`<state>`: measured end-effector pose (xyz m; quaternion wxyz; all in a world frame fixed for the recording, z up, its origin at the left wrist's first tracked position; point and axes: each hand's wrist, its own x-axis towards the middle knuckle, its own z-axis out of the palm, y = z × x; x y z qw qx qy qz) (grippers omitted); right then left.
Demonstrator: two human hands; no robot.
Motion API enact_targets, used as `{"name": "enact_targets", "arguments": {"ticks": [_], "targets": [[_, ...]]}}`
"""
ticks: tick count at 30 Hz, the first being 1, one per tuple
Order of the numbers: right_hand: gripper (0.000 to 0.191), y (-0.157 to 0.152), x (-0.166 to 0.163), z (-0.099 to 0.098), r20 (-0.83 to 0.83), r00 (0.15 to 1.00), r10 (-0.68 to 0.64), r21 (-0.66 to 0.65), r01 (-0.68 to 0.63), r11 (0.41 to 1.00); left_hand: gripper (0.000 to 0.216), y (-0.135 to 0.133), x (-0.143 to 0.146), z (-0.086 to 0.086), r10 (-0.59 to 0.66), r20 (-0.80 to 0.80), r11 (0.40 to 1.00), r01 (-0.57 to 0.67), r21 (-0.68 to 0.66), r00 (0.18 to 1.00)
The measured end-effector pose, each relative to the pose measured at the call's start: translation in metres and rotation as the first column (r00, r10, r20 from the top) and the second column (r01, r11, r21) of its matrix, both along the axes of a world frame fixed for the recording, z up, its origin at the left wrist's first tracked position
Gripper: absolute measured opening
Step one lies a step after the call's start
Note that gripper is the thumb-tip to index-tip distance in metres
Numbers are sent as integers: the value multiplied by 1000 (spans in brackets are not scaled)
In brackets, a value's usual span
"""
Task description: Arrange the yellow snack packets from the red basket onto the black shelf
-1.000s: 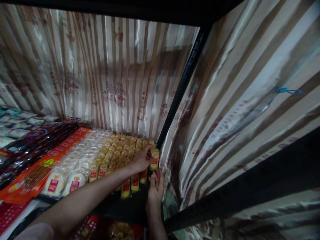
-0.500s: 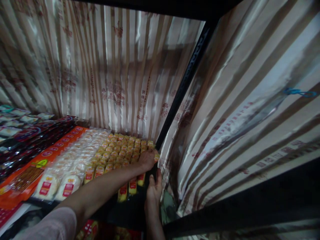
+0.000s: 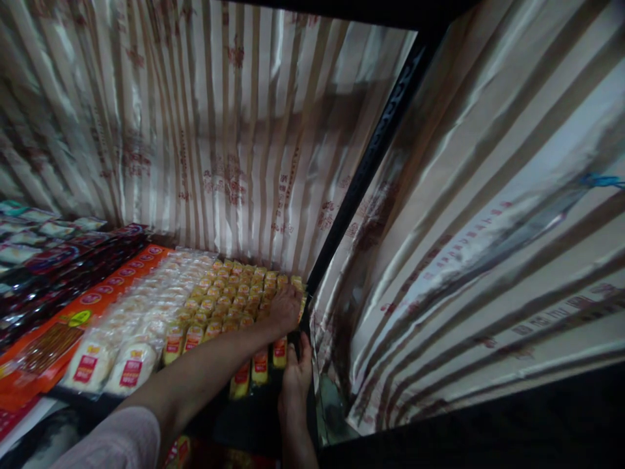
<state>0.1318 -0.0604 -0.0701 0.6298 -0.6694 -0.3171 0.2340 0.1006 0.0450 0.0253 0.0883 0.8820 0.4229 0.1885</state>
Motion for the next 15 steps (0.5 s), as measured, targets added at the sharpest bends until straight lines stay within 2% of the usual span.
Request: {"name": "enact_targets", "arguments": {"ticks": [4,9,12,15], "targets": [[54,2,2,-7,60,998,-2,-9,3,1000,31,1,3,-1,-10,-21,1000,9,-11,1000],[52,0,5,-10,67,997,-25,14,24,1000,33,-4,1,8,-5,-37,998,2,-63,999],[52,-2,5,-7,58,998,-31,43,28,999,34,-7,-5,14,-37,-23,998,35,-59,999],[54,-4,4,2,15,1000,-27,27,27,999,35,-14,-13,16,-17,54,999,19,-34,998]]}}
